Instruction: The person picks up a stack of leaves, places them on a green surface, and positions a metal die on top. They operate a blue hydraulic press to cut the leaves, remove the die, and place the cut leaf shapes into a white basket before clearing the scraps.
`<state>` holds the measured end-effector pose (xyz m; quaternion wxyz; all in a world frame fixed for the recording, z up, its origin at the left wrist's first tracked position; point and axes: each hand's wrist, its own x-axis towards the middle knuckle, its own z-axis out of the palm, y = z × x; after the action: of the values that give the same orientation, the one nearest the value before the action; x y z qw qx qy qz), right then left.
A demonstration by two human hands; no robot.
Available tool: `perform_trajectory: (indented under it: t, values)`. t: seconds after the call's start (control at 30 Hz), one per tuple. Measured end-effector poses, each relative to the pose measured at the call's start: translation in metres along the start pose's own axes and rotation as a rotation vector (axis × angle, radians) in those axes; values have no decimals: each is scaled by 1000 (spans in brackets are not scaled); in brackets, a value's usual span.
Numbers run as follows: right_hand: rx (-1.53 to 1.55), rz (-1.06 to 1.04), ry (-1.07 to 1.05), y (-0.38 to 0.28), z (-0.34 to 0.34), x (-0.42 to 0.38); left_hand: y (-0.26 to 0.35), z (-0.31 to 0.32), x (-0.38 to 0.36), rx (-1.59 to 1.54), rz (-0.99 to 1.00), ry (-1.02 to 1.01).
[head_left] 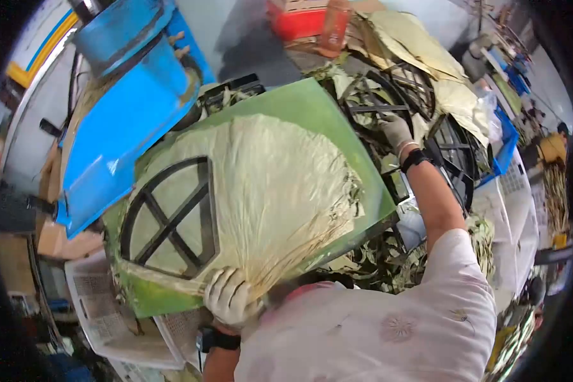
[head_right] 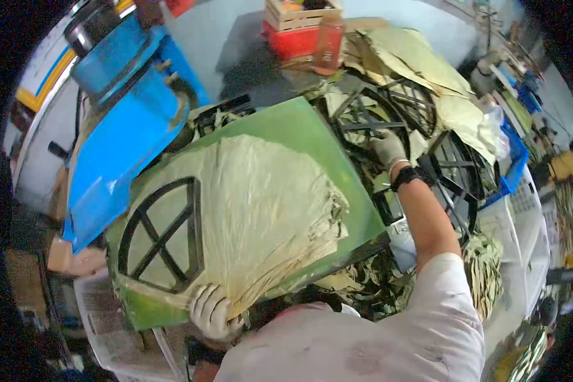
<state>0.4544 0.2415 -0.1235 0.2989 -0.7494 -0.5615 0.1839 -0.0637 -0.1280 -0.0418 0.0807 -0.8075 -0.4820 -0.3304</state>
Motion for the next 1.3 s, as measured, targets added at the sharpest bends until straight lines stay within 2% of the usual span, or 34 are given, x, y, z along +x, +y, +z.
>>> perform_trajectory:
  t: [0.07,0.1,0.13,0.17,0.23,0.3,0.33,0.5,0.53,0.57,0.63,0.8,1.03,1.1,1.13,1.17,1.23,1.27,1.3]
  values:
    - [-152,-8,27,-35,-24,-18,3,0,1,-20,-28,16]
    - [-272,-71,122,-43,-31,-22,1,2,0,-3,-47,24]
    - [-270,-61,148,-43,-35,-18,-1,3,-1,-34,-31,28]
    - [-150,-150,139,-65,-48,-37,-3,1,-1,-67,-14,29]
    - [-146,-106,135,-106,-62,-79,-3,-2,1,-52,-15,36]
    - [82,-247,59,-152,-69,-134,-4,-1,2,-80,10,70]
    - [164,-362,19,-151,-62,-147,-5,0,1,-74,26,85]
    - [-37,-618,-50,-234,-45,-252,-6,2,-3,-114,23,97]
    - [-40,-665,-10,-240,-32,-262,-7,2,-4,-105,26,83]
    - [-69,-654,-45,-252,-30,-274,-7,1,-4,-97,29,70]
    - [-99,-677,-11,-254,-11,-283,-8,-1,-5,-99,31,52]
    - [-67,-699,-90,-256,12,-292,-8,-1,-4,-133,39,63]
    - [-46,-664,-161,-253,16,-295,-3,-23,9,-217,43,-14]
    - [-31,-588,-130,-250,22,-295,-9,-39,9,-504,-139,-40]
    - [-74,-587,-128,-251,22,-297,-18,-49,13,-300,-100,-40]
    - [-118,-587,-128,-251,22,-297,-20,-53,23,-132,-116,61]
    - [-143,-564,-126,-245,28,-296,-36,-60,49,128,-86,-21]
    - [-103,-569,-122,-246,29,-297,-43,-59,56,122,-67,-30]
    - [-60,-583,-120,-246,29,-296,-51,-57,60,129,-43,-135]
